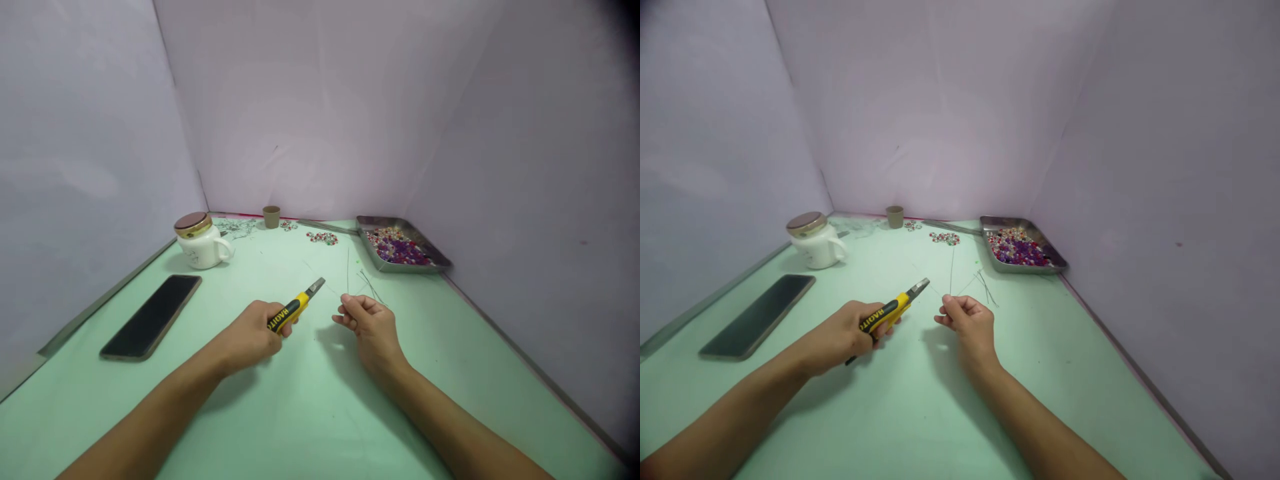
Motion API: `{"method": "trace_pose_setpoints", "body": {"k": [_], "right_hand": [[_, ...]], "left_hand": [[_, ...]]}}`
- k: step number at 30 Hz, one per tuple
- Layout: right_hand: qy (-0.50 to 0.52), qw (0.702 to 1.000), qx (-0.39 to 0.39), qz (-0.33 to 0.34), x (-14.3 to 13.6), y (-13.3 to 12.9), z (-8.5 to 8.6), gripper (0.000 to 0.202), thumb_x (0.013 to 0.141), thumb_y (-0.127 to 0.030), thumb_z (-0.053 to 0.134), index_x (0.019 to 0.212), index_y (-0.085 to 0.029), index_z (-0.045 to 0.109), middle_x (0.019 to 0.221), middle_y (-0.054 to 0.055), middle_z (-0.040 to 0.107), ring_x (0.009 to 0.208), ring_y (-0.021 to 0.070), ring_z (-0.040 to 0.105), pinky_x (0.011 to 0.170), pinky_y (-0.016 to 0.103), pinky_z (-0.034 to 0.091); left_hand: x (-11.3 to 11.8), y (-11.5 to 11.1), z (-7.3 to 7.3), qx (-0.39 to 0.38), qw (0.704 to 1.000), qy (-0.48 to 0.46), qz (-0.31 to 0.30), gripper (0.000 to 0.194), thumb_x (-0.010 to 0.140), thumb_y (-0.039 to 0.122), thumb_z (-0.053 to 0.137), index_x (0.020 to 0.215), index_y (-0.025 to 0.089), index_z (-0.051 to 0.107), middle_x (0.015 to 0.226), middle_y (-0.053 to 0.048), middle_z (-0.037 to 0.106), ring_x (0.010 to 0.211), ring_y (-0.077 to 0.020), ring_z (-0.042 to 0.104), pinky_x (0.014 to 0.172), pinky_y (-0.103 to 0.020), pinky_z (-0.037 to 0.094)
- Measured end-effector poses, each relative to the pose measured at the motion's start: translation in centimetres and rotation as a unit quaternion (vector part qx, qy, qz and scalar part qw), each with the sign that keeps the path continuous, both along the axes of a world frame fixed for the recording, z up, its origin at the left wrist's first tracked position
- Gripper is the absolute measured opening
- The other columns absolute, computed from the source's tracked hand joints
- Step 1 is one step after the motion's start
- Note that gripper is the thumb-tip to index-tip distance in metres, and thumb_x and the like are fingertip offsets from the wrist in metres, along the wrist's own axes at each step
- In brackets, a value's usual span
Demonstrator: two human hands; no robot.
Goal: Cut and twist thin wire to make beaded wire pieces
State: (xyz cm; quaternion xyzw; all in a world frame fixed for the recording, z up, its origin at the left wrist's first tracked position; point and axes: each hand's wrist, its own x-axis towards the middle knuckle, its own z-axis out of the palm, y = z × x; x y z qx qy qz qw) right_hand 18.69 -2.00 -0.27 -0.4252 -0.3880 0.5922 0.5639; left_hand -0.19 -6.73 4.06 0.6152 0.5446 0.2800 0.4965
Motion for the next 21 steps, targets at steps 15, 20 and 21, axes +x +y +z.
{"method": "trace_pose_setpoints", "body": {"k": [15, 20, 21], "right_hand": [[-0.036, 0.999, 0.015, -0.019, 0.4, 0.2, 0.0, 0.019, 0.06, -0.029, 0.067, 0.056, -0.014, 0.055, 0.048, -0.004, 0.048, 0.047, 0.0081, 0.048, 0.057, 0.029, 0.052], [-0.049, 0.996, 0.043, -0.066, 0.8, 0.5, 0.3, 0.02, 0.06, -0.029, 0.067, 0.055, -0.014, 0.054, 0.049, -0.004, 0.048, 0.048, 0.0083, 0.048, 0.057, 0.029, 0.052], [-0.052, 0.995, 0.048, -0.064, 0.8, 0.4, 0.4, 0.02, 0.06, -0.029, 0.067, 0.055, -0.014, 0.054, 0.049, -0.003, 0.048, 0.048, 0.0086, 0.049, 0.058, 0.029, 0.052]], "left_hand": [[-2.6, 1.2, 1.3, -0.061, 0.99, -0.106, 0.065, 0.017, 0.04, 0.003, 0.041, 0.051, 0.016, 0.043, 0.064, 0.0, 0.049, 0.058, -0.013, 0.044, 0.052, -0.025, 0.036], [-3.5, 1.2, 1.5, -0.016, 0.983, -0.153, 0.101, 0.022, 0.043, 0.004, 0.04, 0.06, 0.016, 0.046, 0.082, -0.003, 0.049, 0.074, -0.0164, 0.047, 0.066, -0.03, 0.041], [-3.5, 1.2, 1.5, -0.014, 0.986, -0.141, 0.082, 0.023, 0.043, 0.004, 0.04, 0.061, 0.016, 0.046, 0.08, -0.002, 0.048, 0.072, -0.0155, 0.046, 0.063, -0.029, 0.039]]}}
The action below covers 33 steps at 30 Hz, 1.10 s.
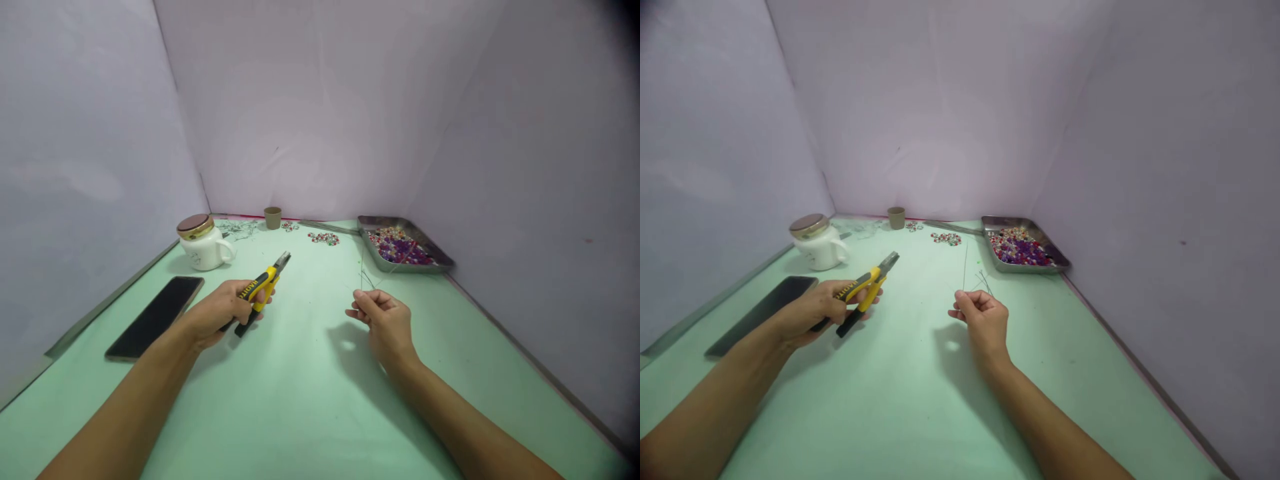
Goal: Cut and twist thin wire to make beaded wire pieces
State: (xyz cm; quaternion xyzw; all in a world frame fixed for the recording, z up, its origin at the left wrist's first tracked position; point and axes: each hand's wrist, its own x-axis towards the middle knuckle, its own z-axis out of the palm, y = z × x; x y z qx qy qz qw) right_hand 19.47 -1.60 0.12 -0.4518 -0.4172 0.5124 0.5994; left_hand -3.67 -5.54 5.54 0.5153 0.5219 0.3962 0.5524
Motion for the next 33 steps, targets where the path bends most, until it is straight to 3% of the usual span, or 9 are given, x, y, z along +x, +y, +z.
{"method": "trace_pose_setpoints", "body": {"k": [5, 9, 22, 27, 33], "right_hand": [[-0.038, 0.999, 0.022, 0.017, -0.1, -0.5, 0.2, 0.021, 0.063, -0.031, 0.064, 0.055, -0.014, 0.054, 0.049, -0.003, 0.049, 0.049, 0.0099, 0.051, 0.059, 0.029, 0.052], [-0.089, 0.996, 0.01, 0.015, -0.1, -0.8, 0.4, 0.022, 0.063, -0.032, 0.064, 0.055, -0.015, 0.053, 0.047, -0.003, 0.05, 0.049, 0.0132, 0.056, 0.055, 0.028, 0.05], [-0.101, 0.994, 0.003, 0.05, -0.3, -0.9, 0.4, 0.022, 0.063, -0.033, 0.064, 0.055, -0.015, 0.054, 0.046, -0.003, 0.051, 0.05, 0.0133, 0.057, 0.053, 0.026, 0.048], [-0.013, 0.997, -0.028, 0.068, -0.3, -0.5, -0.2, 0.022, 0.06, -0.032, 0.066, 0.053, -0.015, 0.054, 0.044, -0.004, 0.048, 0.045, 0.0091, 0.049, 0.055, 0.029, 0.051], [-0.035, 0.998, -0.012, 0.055, -0.2, -0.4, -0.1, 0.022, 0.06, -0.031, 0.066, 0.052, -0.015, 0.053, 0.044, -0.005, 0.048, 0.045, 0.0093, 0.05, 0.054, 0.028, 0.05]], "left_hand": [[1.4, -0.5, -0.4, -0.018, 0.996, 0.048, -0.079, 0.024, 0.043, 0.004, 0.038, 0.062, 0.017, 0.045, 0.064, 0.002, 0.043, 0.055, -0.0101, 0.035, 0.048, -0.023, 0.024], [2.4, -0.6, -0.6, -0.001, 0.995, 0.063, -0.073, 0.02, 0.044, 0.007, 0.037, 0.061, 0.018, 0.041, 0.063, 0.002, 0.042, 0.054, -0.0101, 0.034, 0.048, -0.023, 0.021], [2.2, -0.4, -0.7, -0.014, 0.993, 0.11, -0.029, 0.013, 0.047, 0.009, 0.043, 0.058, 0.017, 0.044, 0.064, 0.001, 0.048, 0.057, -0.0124, 0.043, 0.049, -0.024, 0.027], [1.9, -0.2, -0.8, -0.045, 0.997, 0.051, -0.029, 0.018, 0.042, 0.006, 0.04, 0.055, 0.016, 0.046, 0.068, -0.001, 0.052, 0.06, -0.0136, 0.047, 0.051, -0.025, 0.033], [1.6, -0.1, -0.9, -0.052, 0.998, 0.027, -0.04, 0.024, 0.04, 0.004, 0.039, 0.058, 0.016, 0.048, 0.066, -0.001, 0.049, 0.057, -0.0134, 0.045, 0.05, -0.025, 0.033]]}}
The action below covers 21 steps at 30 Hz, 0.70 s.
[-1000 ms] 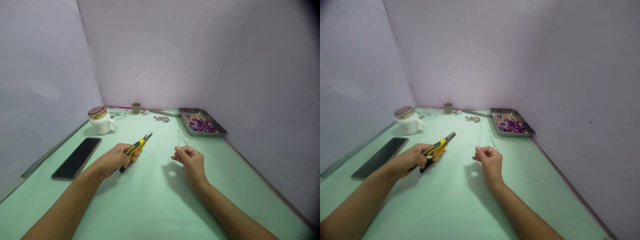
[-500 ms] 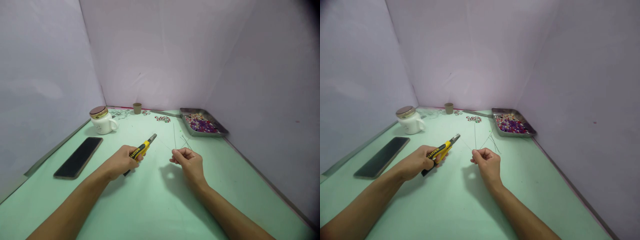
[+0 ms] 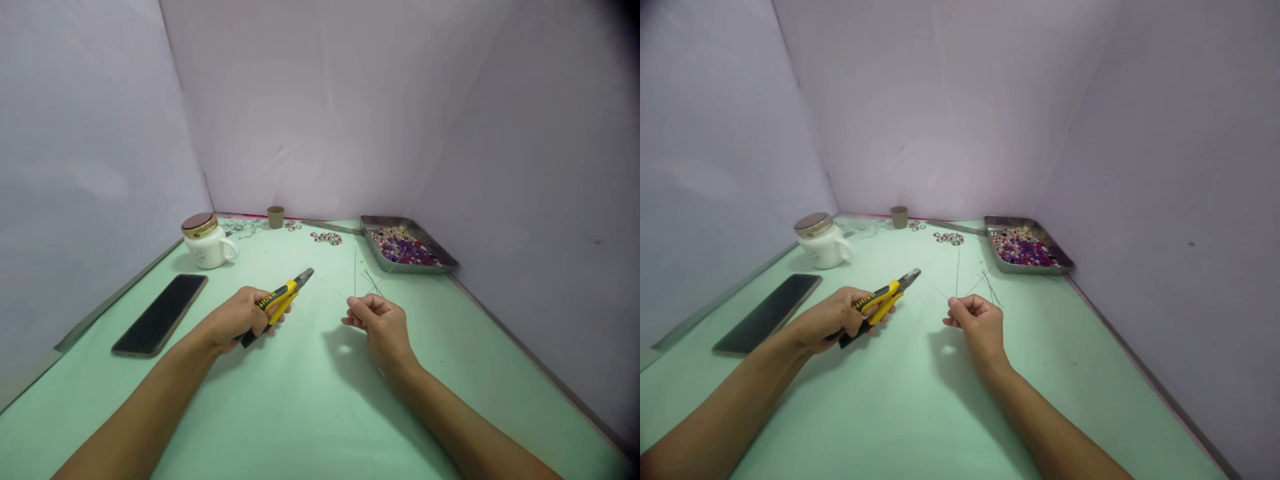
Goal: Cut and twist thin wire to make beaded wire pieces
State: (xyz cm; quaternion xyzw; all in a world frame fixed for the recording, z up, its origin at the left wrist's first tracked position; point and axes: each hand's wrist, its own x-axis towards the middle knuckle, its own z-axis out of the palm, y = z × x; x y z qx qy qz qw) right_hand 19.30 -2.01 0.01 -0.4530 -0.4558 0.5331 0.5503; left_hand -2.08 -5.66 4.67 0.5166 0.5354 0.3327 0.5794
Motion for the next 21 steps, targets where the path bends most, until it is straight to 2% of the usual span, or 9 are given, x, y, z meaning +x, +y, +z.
{"method": "trace_pose_setpoints", "body": {"k": [5, 9, 16, 21], "right_hand": [[-0.078, 0.996, 0.026, -0.017, 0.2, -0.2, 0.4, 0.021, 0.063, -0.031, 0.064, 0.054, -0.015, 0.053, 0.046, -0.004, 0.05, 0.051, 0.0141, 0.059, 0.052, 0.025, 0.046], [-0.102, 0.994, 0.037, -0.022, 0.2, -0.3, 0.7, 0.022, 0.064, -0.032, 0.063, 0.054, -0.015, 0.052, 0.045, -0.004, 0.05, 0.051, 0.0156, 0.06, 0.05, 0.025, 0.045], [-0.128, 0.991, 0.04, -0.024, 0.1, -0.3, 0.9, 0.021, 0.064, -0.032, 0.062, 0.055, -0.015, 0.053, 0.045, -0.003, 0.052, 0.051, 0.0156, 0.06, 0.05, 0.024, 0.045], [-0.128, 0.991, 0.041, -0.02, 0.1, -0.4, 0.9, 0.021, 0.064, -0.032, 0.062, 0.055, -0.015, 0.054, 0.045, -0.002, 0.052, 0.051, 0.0158, 0.06, 0.05, 0.025, 0.046]], "left_hand": [[0.4, -0.2, 0.0, 0.018, 0.999, -0.027, -0.033, 0.021, 0.044, 0.003, 0.038, 0.059, 0.017, 0.04, 0.071, 0.0, 0.048, 0.063, -0.0134, 0.045, 0.055, -0.026, 0.033], [0.7, -0.3, -0.1, 0.022, 0.997, -0.024, -0.065, 0.021, 0.044, 0.003, 0.037, 0.057, 0.018, 0.035, 0.068, 0.001, 0.044, 0.062, -0.0124, 0.042, 0.053, -0.024, 0.028], [0.9, -0.3, -0.2, 0.037, 0.997, 0.012, -0.07, 0.016, 0.047, 0.006, 0.039, 0.058, 0.018, 0.037, 0.064, 0.002, 0.042, 0.058, -0.0109, 0.039, 0.05, -0.024, 0.024], [1.2, -0.6, 0.5, 0.034, 0.995, 0.074, -0.051, 0.019, 0.048, 0.008, 0.041, 0.064, 0.016, 0.048, 0.063, 0.003, 0.044, 0.057, -0.0103, 0.038, 0.049, -0.023, 0.024]]}}
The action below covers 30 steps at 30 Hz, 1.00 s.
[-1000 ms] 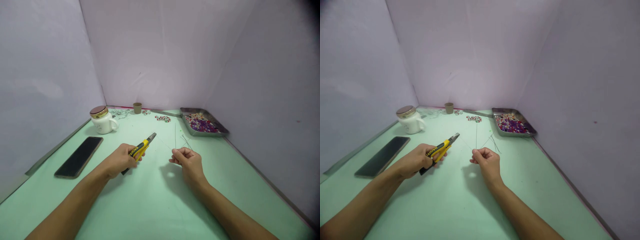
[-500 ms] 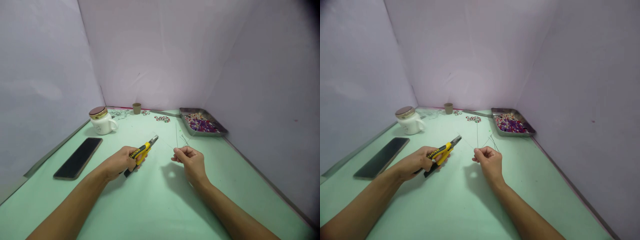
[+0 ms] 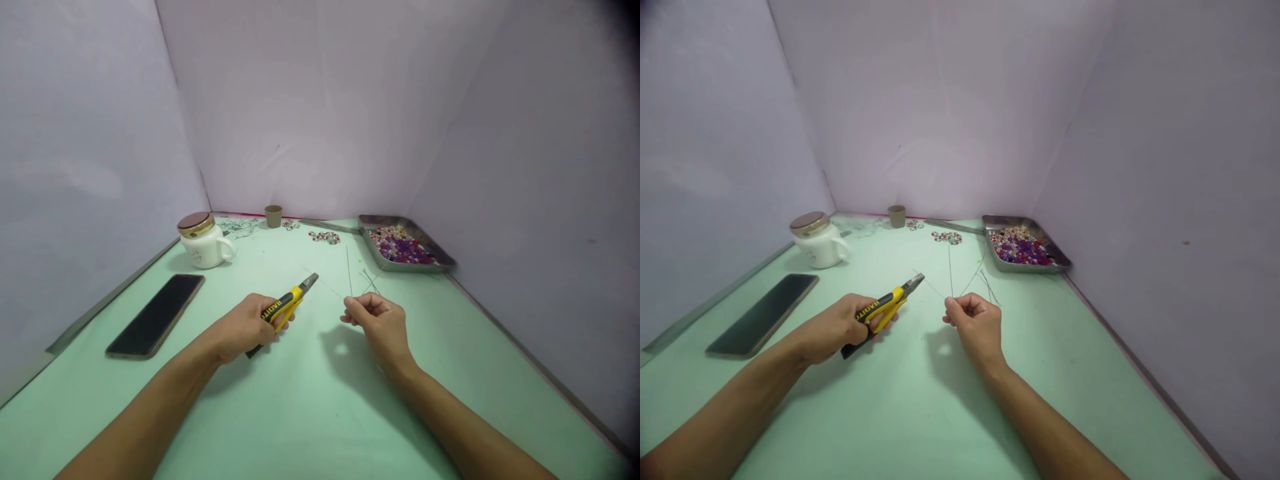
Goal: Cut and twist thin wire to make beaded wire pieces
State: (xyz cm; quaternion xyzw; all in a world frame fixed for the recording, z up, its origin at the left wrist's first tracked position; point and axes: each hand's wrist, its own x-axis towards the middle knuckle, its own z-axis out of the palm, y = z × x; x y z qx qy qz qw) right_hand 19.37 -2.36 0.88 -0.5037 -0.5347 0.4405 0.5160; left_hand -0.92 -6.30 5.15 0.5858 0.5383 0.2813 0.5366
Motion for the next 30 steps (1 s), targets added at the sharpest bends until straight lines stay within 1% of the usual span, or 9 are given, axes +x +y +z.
{"method": "trace_pose_setpoints", "body": {"k": [3, 6, 9, 12, 17, 20, 23, 26, 30], "right_hand": [[0.008, 1.0, -0.001, 0.008, 0.1, 0.0, -0.2, 0.021, 0.064, -0.032, 0.062, 0.055, -0.015, 0.053, 0.045, -0.002, 0.052, 0.051, 0.0152, 0.059, 0.051, 0.025, 0.046], [0.032, 0.999, -0.008, 0.015, 0.2, 0.1, -0.4, 0.021, 0.064, -0.032, 0.062, 0.055, -0.015, 0.053, 0.046, -0.003, 0.051, 0.051, 0.0146, 0.059, 0.052, 0.025, 0.046], [0.053, 0.998, -0.017, 0.02, 0.2, 0.3, -0.6, 0.022, 0.064, -0.032, 0.062, 0.055, -0.015, 0.052, 0.045, -0.004, 0.049, 0.05, 0.0143, 0.058, 0.052, 0.025, 0.047], [0.078, 0.997, -0.02, 0.016, 0.3, 0.5, -0.7, 0.023, 0.064, -0.032, 0.063, 0.054, -0.015, 0.051, 0.045, -0.004, 0.047, 0.05, 0.0135, 0.057, 0.054, 0.027, 0.048], [0.118, 0.993, -0.021, 0.014, 0.5, 0.7, -0.7, 0.022, 0.064, -0.03, 0.064, 0.053, -0.014, 0.051, 0.045, -0.005, 0.046, 0.047, 0.0108, 0.053, 0.058, 0.03, 0.05], [0.11, 0.994, -0.022, 0.016, 0.6, 0.6, -0.6, 0.022, 0.064, -0.03, 0.064, 0.053, -0.015, 0.051, 0.044, -0.005, 0.045, 0.047, 0.0112, 0.054, 0.056, 0.028, 0.049], [0.084, 0.996, -0.015, 0.012, 0.5, 0.4, -0.5, 0.023, 0.065, -0.03, 0.064, 0.053, -0.015, 0.051, 0.044, -0.005, 0.046, 0.048, 0.0122, 0.056, 0.055, 0.026, 0.048], [0.047, 0.999, -0.006, 0.003, 0.4, 0.3, -0.4, 0.022, 0.065, -0.031, 0.063, 0.054, -0.015, 0.052, 0.044, -0.004, 0.049, 0.051, 0.0134, 0.059, 0.052, 0.023, 0.046], [0.014, 1.0, -0.001, -0.003, 0.0, 0.0, 0.0, 0.021, 0.065, -0.03, 0.063, 0.054, -0.015, 0.053, 0.044, -0.004, 0.05, 0.052, 0.014, 0.06, 0.05, 0.022, 0.044]], "left_hand": [[0.0, -0.1, 0.2, -0.001, 0.999, 0.029, 0.017, 0.022, 0.049, 0.008, 0.042, 0.068, 0.016, 0.05, 0.061, 0.003, 0.045, 0.054, -0.0097, 0.036, 0.047, -0.022, 0.022], [-0.1, 0.1, -0.2, 0.006, 0.999, 0.027, 0.028, 0.022, 0.049, 0.008, 0.042, 0.068, 0.016, 0.05, 0.058, 0.004, 0.043, 0.052, -0.0092, 0.034, 0.046, -0.023, 0.02], [-0.4, 0.2, -0.7, -0.003, 1.0, -0.006, 0.009, 0.019, 0.048, 0.007, 0.041, 0.064, 0.017, 0.046, 0.058, 0.004, 0.041, 0.052, -0.0095, 0.033, 0.046, -0.023, 0.019], [-0.7, 0.3, -0.7, 0.001, 0.998, -0.056, -0.006, 0.019, 0.046, 0.005, 0.038, 0.06, 0.017, 0.039, 0.061, 0.003, 0.041, 0.055, -0.0102, 0.035, 0.048, -0.024, 0.02], [-1.8, 0.6, -0.2, 0.015, 0.994, -0.101, 0.025, 0.022, 0.044, 0.003, 0.037, 0.061, 0.017, 0.038, 0.074, 0.001, 0.047, 0.065, -0.013, 0.041, 0.055, -0.025, 0.027], [-2.2, 0.6, -0.1, 0.005, 0.995, -0.098, 0.033, 0.023, 0.044, 0.003, 0.037, 0.062, 0.017, 0.039, 0.078, -0.001, 0.049, 0.07, -0.0154, 0.045, 0.059, -0.027, 0.03], [-2.2, 0.5, -0.1, 0.002, 0.994, -0.108, 0.03, 0.022, 0.043, 0.003, 0.037, 0.06, 0.018, 0.037, 0.077, 0.0, 0.049, 0.072, -0.0156, 0.045, 0.061, -0.027, 0.031], [-1.8, 0.4, -0.1, -0.006, 0.993, -0.116, 0.026, 0.022, 0.044, 0.002, 0.037, 0.059, 0.018, 0.036, 0.075, 0.001, 0.048, 0.067, -0.0136, 0.044, 0.059, -0.026, 0.031], [-1.3, 0.4, -0.3, -0.014, 0.994, -0.103, 0.024, 0.02, 0.046, 0.003, 0.038, 0.058, 0.018, 0.037, 0.069, 0.002, 0.047, 0.062, -0.0121, 0.042, 0.055, -0.025, 0.029]]}}
